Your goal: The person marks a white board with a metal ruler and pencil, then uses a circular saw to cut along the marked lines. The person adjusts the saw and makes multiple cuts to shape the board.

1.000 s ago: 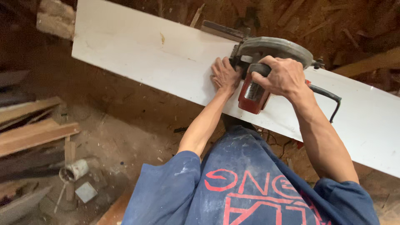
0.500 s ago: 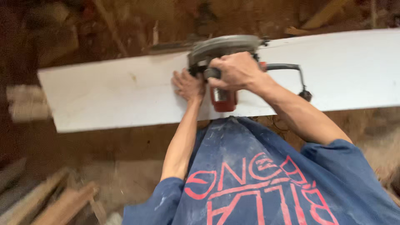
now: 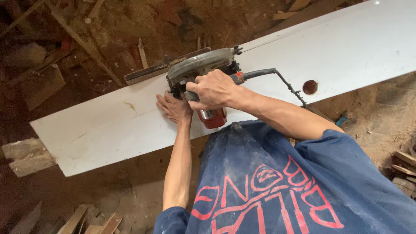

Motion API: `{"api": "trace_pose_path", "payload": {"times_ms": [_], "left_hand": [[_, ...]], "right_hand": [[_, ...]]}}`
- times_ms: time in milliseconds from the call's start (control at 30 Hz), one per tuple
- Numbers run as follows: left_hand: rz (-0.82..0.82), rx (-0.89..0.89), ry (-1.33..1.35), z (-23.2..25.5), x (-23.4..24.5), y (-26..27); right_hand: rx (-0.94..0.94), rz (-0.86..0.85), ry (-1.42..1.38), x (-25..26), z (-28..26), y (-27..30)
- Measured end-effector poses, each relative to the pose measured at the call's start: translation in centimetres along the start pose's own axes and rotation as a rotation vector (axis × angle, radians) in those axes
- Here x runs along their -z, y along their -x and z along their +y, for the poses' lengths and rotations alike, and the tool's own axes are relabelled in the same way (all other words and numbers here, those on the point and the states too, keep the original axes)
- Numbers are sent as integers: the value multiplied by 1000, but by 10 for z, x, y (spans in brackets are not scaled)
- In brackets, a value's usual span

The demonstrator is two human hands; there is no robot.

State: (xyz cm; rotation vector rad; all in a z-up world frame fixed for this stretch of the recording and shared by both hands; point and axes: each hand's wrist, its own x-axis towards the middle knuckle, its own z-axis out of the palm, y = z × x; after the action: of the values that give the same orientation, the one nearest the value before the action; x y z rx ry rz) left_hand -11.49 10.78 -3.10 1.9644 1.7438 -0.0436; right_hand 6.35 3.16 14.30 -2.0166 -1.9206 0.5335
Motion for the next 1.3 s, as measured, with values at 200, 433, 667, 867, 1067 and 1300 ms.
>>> {"api": "trace_pose_path", "payload": {"times_ms": [200,433,667,867,1067,1300], "left_hand": [[76,-38,2,-18,0,-7],[78,6,-5,-26,12,-11],[41,26,21,-40,39,-23],[32,20,28,-54,50,-33],[22,-4,37,-67,62,-40],[15,-4,31,-86,69,-51]], "right_hand": [[-16,-34,6,-5,-11,-10],[-26,-34,37,-7,-29,-22],[16,17,32,-14,-53,-42],[-12,-32,35,-22,-64,-55],[3,-2,45,-27,-77,-66],[-29,-39,61,-33,-94,-79]]}}
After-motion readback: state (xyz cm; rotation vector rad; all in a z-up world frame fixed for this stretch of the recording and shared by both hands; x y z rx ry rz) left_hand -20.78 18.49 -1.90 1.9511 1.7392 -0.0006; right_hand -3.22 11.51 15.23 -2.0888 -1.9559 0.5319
